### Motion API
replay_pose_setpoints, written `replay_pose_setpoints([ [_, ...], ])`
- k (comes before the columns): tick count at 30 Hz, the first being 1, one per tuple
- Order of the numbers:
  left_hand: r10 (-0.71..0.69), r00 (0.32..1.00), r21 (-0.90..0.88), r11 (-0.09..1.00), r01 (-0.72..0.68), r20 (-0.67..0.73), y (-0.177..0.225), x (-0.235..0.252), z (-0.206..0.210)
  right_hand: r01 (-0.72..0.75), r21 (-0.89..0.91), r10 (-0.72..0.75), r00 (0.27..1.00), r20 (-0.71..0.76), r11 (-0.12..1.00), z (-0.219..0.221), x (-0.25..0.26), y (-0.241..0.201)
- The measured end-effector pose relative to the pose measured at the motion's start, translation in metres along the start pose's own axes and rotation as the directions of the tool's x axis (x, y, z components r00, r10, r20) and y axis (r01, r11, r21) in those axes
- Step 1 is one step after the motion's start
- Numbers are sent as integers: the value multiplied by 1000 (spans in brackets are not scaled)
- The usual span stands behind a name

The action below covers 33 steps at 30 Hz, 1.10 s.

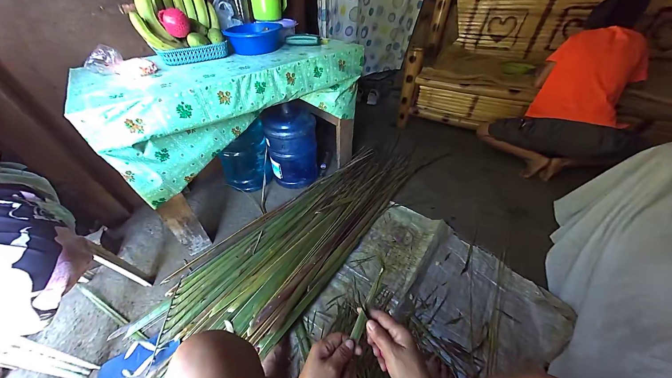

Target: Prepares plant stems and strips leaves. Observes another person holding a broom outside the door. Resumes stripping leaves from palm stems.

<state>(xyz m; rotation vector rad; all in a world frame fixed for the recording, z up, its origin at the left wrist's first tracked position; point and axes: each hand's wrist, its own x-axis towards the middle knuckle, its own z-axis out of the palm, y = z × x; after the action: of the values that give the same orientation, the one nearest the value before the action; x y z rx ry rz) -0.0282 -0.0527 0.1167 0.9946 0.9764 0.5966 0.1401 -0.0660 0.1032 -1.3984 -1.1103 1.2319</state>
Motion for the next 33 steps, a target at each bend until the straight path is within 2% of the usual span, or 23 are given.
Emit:
replay_pose_setpoints([
  [3, -25, 1000, -45, 999, 26, 4, 0, -3, -2, 86, -177, -82, 996, 30, 980, -5, 2, 9],
  [10, -54, 997, -103, 993, 58, 47, -2, -7, -3, 180, -263, -187, 982, 1, 948, -15, 5, 19],
  [12, -53, 998, -89, 994, 57, 43, -2, -8, -2, 165, -221, -172, 985, -15, 961, -16, 4, 18],
  [15, -48, 998, -79, 996, 52, 49, -3, -7, -2, 58, -30, -59, 998, -34, 998, -10, 3, 13],
  [21, -51, 997, -68, 996, 54, 56, -4, -10, -3, -78, 264, 100, 993, -69, 961, -10, 7, 13],
  [33, -65, 994, -30, 997, 68, 92, -8, -11, -6, -208, 471, 279, 957, -84, 857, -25, 22, 9],
])
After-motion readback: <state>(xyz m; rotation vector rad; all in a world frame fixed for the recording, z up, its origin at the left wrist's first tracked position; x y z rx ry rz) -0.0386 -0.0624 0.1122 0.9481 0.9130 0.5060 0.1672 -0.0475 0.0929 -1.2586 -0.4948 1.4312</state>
